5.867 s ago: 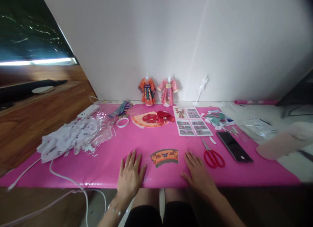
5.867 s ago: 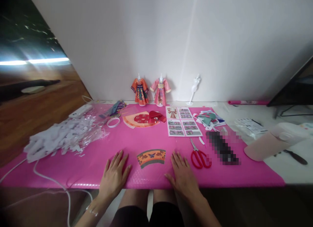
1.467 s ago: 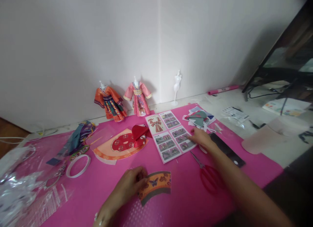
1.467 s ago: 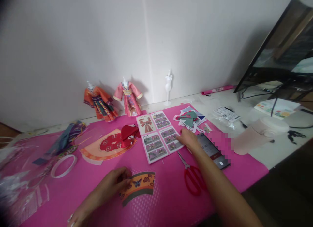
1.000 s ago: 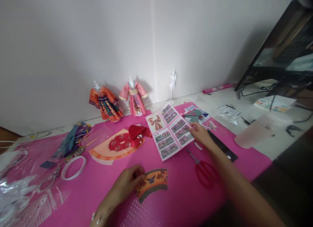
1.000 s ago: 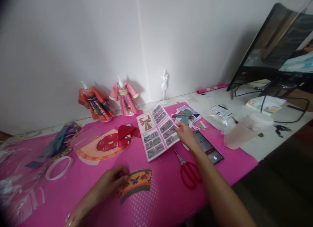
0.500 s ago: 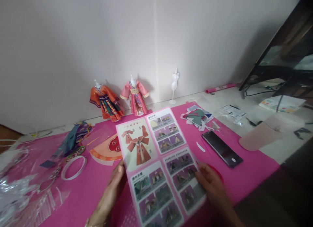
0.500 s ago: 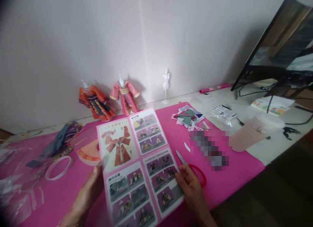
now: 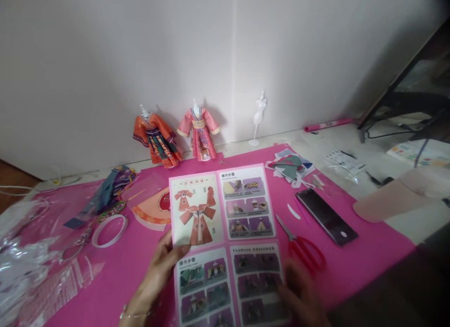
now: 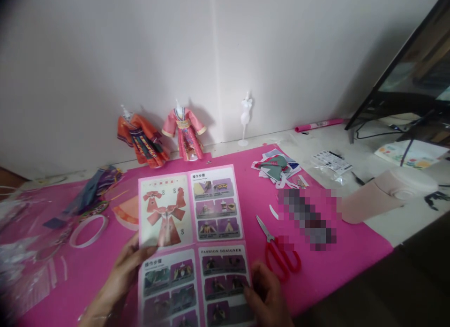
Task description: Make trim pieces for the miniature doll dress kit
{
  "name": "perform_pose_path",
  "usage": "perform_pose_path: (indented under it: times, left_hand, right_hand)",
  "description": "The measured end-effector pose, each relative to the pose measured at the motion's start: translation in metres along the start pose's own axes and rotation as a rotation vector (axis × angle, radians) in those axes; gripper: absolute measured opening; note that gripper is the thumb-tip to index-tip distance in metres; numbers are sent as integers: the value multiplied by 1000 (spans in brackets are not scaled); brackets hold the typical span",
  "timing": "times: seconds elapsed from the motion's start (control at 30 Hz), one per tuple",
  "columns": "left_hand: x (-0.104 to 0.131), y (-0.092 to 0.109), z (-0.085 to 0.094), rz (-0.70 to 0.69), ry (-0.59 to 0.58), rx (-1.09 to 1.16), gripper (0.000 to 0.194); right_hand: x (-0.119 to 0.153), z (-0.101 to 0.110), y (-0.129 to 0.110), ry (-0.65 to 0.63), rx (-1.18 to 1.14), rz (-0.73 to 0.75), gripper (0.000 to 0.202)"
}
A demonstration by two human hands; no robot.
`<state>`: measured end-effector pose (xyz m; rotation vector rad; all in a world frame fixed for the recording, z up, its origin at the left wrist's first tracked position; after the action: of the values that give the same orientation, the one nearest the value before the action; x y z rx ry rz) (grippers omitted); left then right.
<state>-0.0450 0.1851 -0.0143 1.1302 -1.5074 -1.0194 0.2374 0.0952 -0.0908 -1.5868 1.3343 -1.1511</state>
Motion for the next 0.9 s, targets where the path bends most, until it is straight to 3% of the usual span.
perform_pose_path:
  times: [0.33,0.47,0.63,0.77,0.9]
  left_hand:
    - [4,-3,3,67,48,36,83]
    - [6,-6,3,81,45,64,76]
    - [6,-9,4,93,39,76,54]
    - [6,-8,3,89,42,60,48]
    - [6,-6,4,79,51,74,45]
  right_hand:
    - [-4,-20,-8,-285,97,34,26]
    - [-4,-20,-10,-297,88,27,24]
    - [-3,-20,-9,-261,80,38,39]
    - [-2,-17,-12,-187,60,62,40]
    - [-3,-22,-14,-191,61,56,38]
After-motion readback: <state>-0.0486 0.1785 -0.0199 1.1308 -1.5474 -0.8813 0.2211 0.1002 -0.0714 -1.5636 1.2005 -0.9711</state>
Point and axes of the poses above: each hand's wrist, its own x-axis away from the middle knuckle, its own z-axis out of the back of the hand, y = z × x, the point moved 9 cm from there along -x, towards the middle knuckle, and after that the axes turned 5 degrees about -y, right-handed, at the moved point
